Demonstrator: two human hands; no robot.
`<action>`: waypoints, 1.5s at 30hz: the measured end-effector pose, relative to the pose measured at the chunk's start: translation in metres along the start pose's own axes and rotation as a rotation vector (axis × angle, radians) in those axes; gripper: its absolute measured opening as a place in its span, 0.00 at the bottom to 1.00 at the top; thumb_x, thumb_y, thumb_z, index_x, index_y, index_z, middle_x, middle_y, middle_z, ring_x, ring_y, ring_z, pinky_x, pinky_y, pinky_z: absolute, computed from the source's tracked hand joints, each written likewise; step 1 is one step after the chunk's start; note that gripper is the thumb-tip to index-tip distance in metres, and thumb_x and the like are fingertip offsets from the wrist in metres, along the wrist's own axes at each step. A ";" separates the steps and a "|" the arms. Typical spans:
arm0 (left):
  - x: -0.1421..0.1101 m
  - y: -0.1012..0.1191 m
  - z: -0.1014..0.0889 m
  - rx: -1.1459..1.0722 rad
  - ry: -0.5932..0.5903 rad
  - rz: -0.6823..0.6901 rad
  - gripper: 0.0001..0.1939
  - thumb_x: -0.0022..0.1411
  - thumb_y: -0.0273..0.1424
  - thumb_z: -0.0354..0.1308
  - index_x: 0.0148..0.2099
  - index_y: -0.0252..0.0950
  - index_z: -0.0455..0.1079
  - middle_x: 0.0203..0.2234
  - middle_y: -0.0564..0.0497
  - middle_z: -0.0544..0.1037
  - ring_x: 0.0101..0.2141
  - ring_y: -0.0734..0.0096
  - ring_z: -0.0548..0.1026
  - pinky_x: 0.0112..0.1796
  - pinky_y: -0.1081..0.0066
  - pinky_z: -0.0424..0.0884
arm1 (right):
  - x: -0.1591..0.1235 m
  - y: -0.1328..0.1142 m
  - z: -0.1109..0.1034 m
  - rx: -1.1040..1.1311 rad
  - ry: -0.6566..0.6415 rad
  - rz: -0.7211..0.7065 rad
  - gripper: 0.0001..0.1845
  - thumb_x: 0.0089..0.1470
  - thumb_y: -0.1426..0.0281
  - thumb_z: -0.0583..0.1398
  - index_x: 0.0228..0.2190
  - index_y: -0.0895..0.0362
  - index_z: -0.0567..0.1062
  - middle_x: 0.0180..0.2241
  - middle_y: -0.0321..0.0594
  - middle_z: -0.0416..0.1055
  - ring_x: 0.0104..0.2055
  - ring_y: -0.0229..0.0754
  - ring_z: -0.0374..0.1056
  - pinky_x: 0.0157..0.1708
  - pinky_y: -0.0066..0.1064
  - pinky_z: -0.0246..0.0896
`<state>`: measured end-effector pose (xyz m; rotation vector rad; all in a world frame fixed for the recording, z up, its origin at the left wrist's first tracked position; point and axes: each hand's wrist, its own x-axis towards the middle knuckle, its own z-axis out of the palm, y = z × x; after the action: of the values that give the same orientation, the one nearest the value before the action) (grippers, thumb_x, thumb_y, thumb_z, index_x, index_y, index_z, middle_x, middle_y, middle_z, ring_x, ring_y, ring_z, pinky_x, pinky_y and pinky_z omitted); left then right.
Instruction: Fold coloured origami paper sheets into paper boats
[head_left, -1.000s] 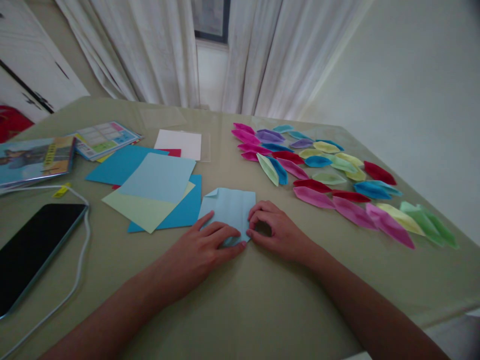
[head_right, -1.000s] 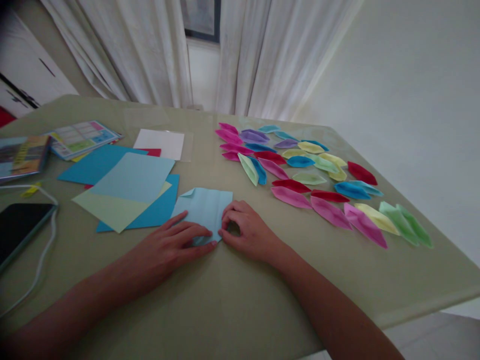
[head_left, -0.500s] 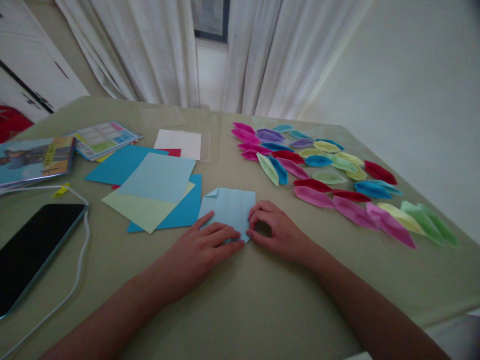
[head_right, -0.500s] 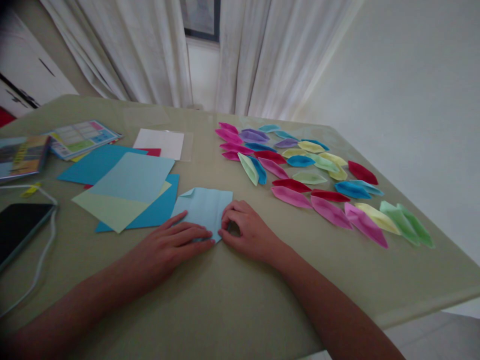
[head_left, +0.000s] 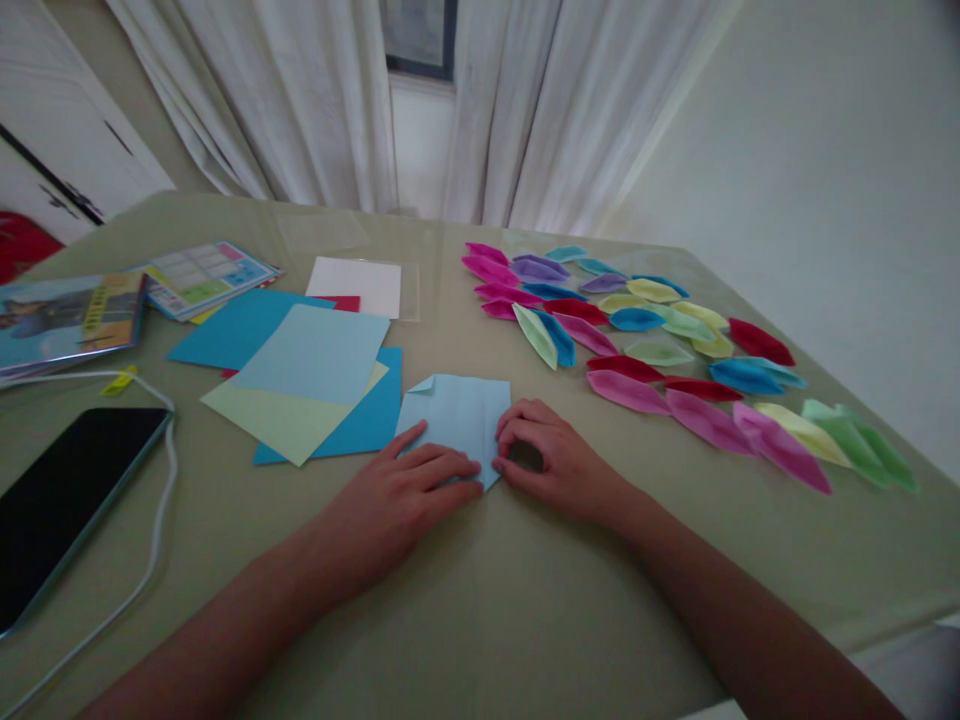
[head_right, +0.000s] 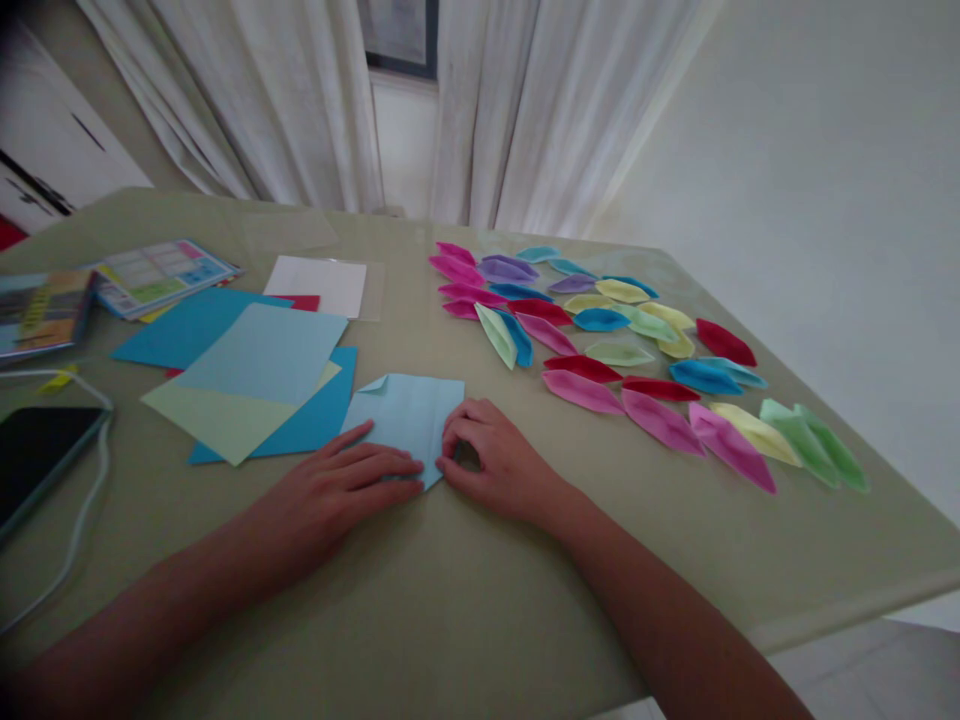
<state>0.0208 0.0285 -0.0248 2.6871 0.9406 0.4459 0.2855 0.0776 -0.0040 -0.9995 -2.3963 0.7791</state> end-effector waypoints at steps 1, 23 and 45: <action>0.000 0.000 0.000 0.003 -0.003 0.003 0.25 0.73 0.17 0.49 0.62 0.45 0.73 0.60 0.50 0.79 0.60 0.63 0.75 0.71 0.45 0.49 | 0.000 0.000 0.000 0.000 -0.002 0.001 0.06 0.60 0.75 0.67 0.34 0.55 0.75 0.42 0.42 0.73 0.47 0.47 0.68 0.49 0.40 0.64; -0.001 0.000 -0.002 0.035 -0.030 0.037 0.29 0.70 0.15 0.51 0.65 0.47 0.70 0.61 0.49 0.77 0.61 0.60 0.73 0.70 0.40 0.51 | 0.000 0.000 0.000 -0.005 -0.004 0.004 0.06 0.61 0.75 0.67 0.34 0.55 0.74 0.42 0.42 0.73 0.47 0.47 0.68 0.49 0.39 0.63; 0.002 0.002 -0.003 0.034 -0.030 0.036 0.27 0.70 0.16 0.52 0.63 0.46 0.71 0.59 0.48 0.78 0.59 0.57 0.75 0.67 0.36 0.56 | -0.002 -0.005 -0.014 0.134 -0.097 0.033 0.04 0.61 0.71 0.69 0.38 0.53 0.79 0.52 0.42 0.70 0.58 0.47 0.67 0.60 0.42 0.62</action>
<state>0.0218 0.0288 -0.0211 2.7376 0.9005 0.3993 0.2924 0.0775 0.0097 -0.9702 -2.3774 1.0071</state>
